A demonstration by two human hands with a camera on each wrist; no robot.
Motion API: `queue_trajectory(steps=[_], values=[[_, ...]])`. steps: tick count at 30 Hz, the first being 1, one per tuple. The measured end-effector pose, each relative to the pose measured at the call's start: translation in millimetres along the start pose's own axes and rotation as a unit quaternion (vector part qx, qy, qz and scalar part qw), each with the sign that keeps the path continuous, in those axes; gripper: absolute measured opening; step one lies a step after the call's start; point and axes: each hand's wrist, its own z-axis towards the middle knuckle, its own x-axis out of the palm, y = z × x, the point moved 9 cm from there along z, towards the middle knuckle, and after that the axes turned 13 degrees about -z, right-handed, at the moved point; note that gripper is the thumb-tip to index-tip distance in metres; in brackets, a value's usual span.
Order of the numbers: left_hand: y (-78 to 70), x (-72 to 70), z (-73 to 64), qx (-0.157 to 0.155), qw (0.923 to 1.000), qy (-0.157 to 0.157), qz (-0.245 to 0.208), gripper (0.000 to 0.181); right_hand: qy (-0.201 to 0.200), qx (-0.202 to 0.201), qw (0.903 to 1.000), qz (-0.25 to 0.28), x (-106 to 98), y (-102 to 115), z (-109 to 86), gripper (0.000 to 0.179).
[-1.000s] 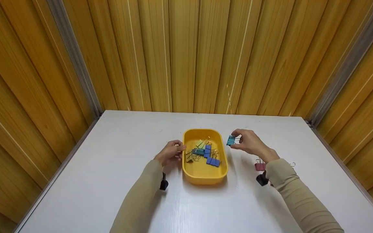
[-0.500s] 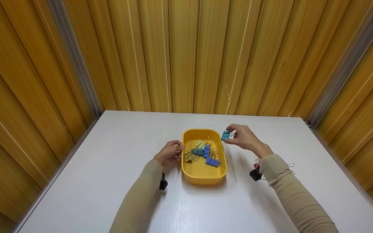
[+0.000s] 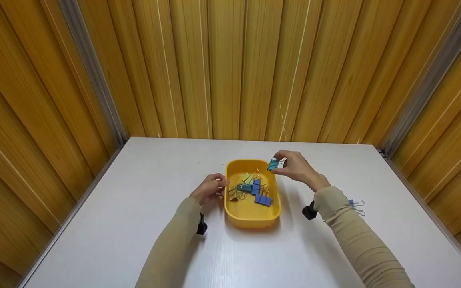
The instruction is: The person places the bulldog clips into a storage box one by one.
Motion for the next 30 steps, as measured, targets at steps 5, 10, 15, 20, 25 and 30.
queue_trajectory(steps=[5, 10, 15, 20, 25, 30], values=[[0.5, 1.0, 1.2, -0.002, 1.0000, 0.002, -0.003, 0.011, 0.004, 0.007, 1.0000, 0.005, 2.2, 3.1, 4.6, 0.048], [2.5, 0.6, 3.1, -0.008, 0.9999, -0.004, 0.006, 0.011, 0.009, 0.010, 0.9998, 0.011, 5.0, 5.1, 7.8, 0.049], [1.7, -0.8, 3.8, -0.011, 0.9999, -0.009, 0.003, 0.011, 0.015, 0.015, 0.9996, 0.016, 8.5, 8.0, 10.9, 0.050], [1.3, -1.3, 3.4, -0.012, 0.9999, -0.008, 0.000, 0.012, 0.017, 0.014, 0.9996, 0.017, 13.4, 11.9, 13.4, 0.050], [1.0, -1.7, 1.8, -0.012, 0.9999, -0.007, -0.003, 0.012, 0.016, 0.015, 0.9997, 0.013, 18.1, 14.3, 14.7, 0.050], [0.7, -1.0, 0.8, -0.004, 1.0000, -0.002, 0.003, 0.012, 0.004, 0.000, 1.0000, -0.001, 20.8, 17.7, 15.5, 0.048]])
